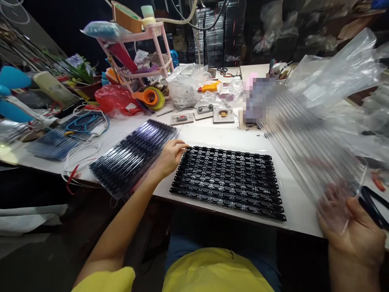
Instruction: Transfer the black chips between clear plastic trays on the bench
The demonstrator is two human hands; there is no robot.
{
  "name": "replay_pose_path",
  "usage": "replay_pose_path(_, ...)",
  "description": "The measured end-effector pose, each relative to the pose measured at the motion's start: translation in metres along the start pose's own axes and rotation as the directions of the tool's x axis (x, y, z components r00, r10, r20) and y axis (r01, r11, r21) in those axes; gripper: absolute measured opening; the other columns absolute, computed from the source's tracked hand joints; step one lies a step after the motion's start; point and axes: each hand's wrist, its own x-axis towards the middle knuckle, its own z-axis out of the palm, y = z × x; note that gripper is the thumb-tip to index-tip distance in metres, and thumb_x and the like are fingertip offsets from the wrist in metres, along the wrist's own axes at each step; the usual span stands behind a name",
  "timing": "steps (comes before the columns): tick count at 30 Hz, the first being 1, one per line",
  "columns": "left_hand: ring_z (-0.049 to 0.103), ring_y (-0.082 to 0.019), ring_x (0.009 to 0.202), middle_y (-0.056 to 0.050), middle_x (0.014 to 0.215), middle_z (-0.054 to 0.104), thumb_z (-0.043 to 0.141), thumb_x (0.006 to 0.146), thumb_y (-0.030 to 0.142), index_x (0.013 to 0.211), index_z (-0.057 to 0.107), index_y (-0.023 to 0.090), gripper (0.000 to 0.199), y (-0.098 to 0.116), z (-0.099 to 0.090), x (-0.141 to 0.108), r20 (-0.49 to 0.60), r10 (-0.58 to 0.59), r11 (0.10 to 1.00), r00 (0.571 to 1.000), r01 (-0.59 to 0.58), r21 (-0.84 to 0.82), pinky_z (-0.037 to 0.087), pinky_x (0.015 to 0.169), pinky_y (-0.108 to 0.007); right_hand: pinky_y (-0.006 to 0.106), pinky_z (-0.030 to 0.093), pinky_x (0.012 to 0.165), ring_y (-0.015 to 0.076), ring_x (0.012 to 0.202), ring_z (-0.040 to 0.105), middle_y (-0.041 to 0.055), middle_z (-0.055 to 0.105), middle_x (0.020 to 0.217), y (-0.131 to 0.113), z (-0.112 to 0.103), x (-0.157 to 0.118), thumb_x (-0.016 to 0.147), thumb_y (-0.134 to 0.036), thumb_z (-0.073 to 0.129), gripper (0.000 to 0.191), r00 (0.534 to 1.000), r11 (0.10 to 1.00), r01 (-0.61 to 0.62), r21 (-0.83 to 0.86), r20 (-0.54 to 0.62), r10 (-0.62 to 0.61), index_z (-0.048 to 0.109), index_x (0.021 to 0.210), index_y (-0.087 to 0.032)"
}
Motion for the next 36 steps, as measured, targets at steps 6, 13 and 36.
replay_pose_path(6, 0.054, -0.024, 0.093, -0.007, 0.091, 0.06, 0.059, 0.08, 0.025, 0.074, 0.069, 0.018, 0.014, -0.027, 0.019, 0.036, 0.069, -0.037, 0.999, 0.997, 0.038, -0.003, 0.043, 0.091, -0.045, 0.042, 0.023, 0.112, 0.0262, 0.137, 0.019, 0.0012, 0.022, 0.152, 0.002, -0.004, -0.001, 0.082, -0.049, 0.047, 0.063, 0.999, 0.999, -0.029, 0.02, -0.017, 0.029, 0.038, 0.141, -0.031)
replay_pose_path(13, 0.054, -0.022, 0.09, -0.005, 0.089, 0.055, 0.058, 0.079, 0.03, 0.082, 0.063, 0.017, 0.015, -0.041, 0.03, 0.045, 0.103, -0.128, 0.987, 0.986, 0.138, -0.088, 0.045, 0.086, -0.04, 0.043, 0.025, 0.111, 0.0251, 0.137, 0.021, 0.0015, 0.023, 0.151, -0.001, -0.001, -0.002, 0.082, -0.048, 0.046, 0.062, 1.0, 1.0, -0.024, -0.009, -0.02, 0.023, 0.038, 0.141, -0.031)
replay_pose_path(36, 0.07, -0.026, 0.07, -0.012, 0.086, 0.072, 0.041, 0.088, 0.056, 0.109, 0.063, 0.015, 0.05, 0.088, -0.043, 0.018, 0.492, -0.161, 0.385, 0.856, 0.513, -0.767, 0.056, 0.061, -0.041, 0.035, 0.051, 0.063, 0.0214, 0.081, 0.067, 0.0039, 0.069, 0.097, -0.039, 0.03, -0.001, 0.085, -0.034, 0.048, 0.056, 0.911, 0.952, 0.293, 0.084, 0.277, -0.305, 0.034, 0.14, -0.033)
